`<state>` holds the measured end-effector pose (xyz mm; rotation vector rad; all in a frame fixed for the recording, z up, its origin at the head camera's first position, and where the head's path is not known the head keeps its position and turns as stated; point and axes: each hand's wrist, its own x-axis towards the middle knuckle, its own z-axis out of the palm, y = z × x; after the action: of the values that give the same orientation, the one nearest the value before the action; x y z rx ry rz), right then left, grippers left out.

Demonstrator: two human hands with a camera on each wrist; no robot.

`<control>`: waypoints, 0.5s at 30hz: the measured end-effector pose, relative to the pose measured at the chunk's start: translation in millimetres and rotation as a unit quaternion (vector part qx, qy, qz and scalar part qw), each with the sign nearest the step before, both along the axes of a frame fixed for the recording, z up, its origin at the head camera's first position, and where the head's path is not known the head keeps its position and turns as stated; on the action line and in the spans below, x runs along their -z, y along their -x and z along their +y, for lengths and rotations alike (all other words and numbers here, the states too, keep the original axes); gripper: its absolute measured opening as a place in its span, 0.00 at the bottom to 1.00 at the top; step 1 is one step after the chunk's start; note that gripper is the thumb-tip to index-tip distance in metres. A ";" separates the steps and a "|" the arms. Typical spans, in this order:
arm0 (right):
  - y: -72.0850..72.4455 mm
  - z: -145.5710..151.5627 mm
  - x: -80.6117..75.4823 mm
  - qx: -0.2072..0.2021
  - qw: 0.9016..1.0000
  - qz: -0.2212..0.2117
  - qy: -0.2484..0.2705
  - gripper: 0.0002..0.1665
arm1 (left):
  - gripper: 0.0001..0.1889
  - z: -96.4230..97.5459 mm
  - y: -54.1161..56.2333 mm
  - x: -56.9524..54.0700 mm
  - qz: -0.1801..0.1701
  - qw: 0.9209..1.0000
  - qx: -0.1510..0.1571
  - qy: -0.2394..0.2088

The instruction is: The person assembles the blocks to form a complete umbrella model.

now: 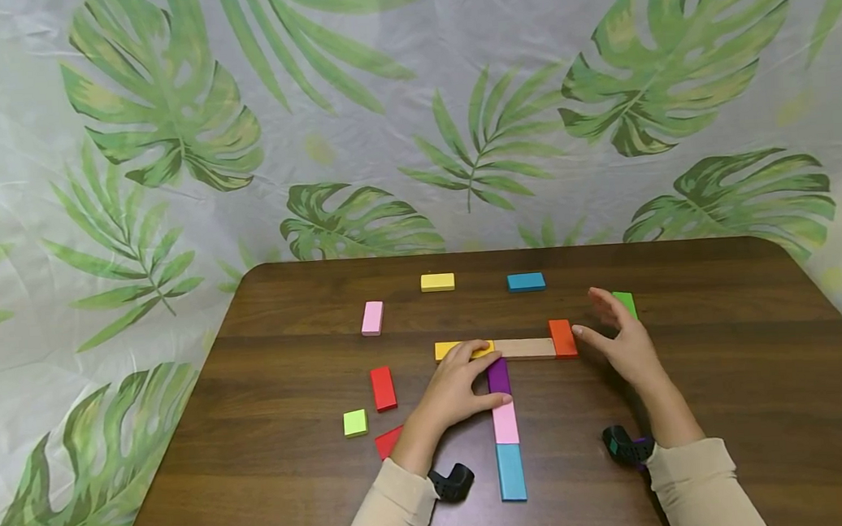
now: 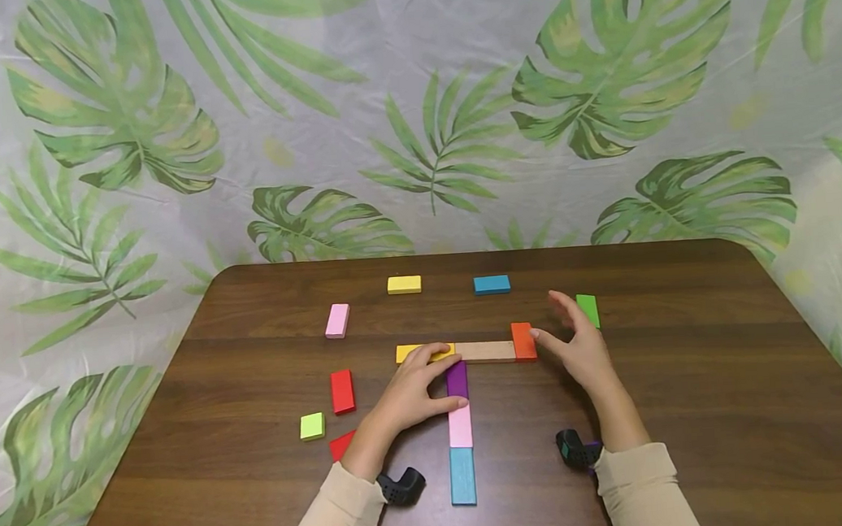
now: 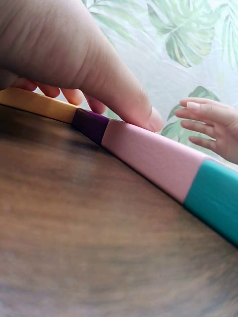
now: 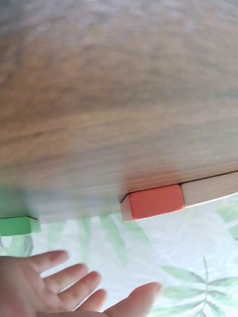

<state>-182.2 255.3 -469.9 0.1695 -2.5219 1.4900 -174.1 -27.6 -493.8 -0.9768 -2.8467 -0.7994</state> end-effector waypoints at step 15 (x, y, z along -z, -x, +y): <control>2.3 9.1 5.7 0.175 0.983 0.013 0.044 0.40 | 0.34 -0.2 -0.3 -0.6 -0.001 1.000 0.000 -0.001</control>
<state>-184.5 264.4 -475.7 -0.2550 -2.3081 1.4383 -173.8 -27.8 -493.1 -0.9766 -2.8468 -0.8046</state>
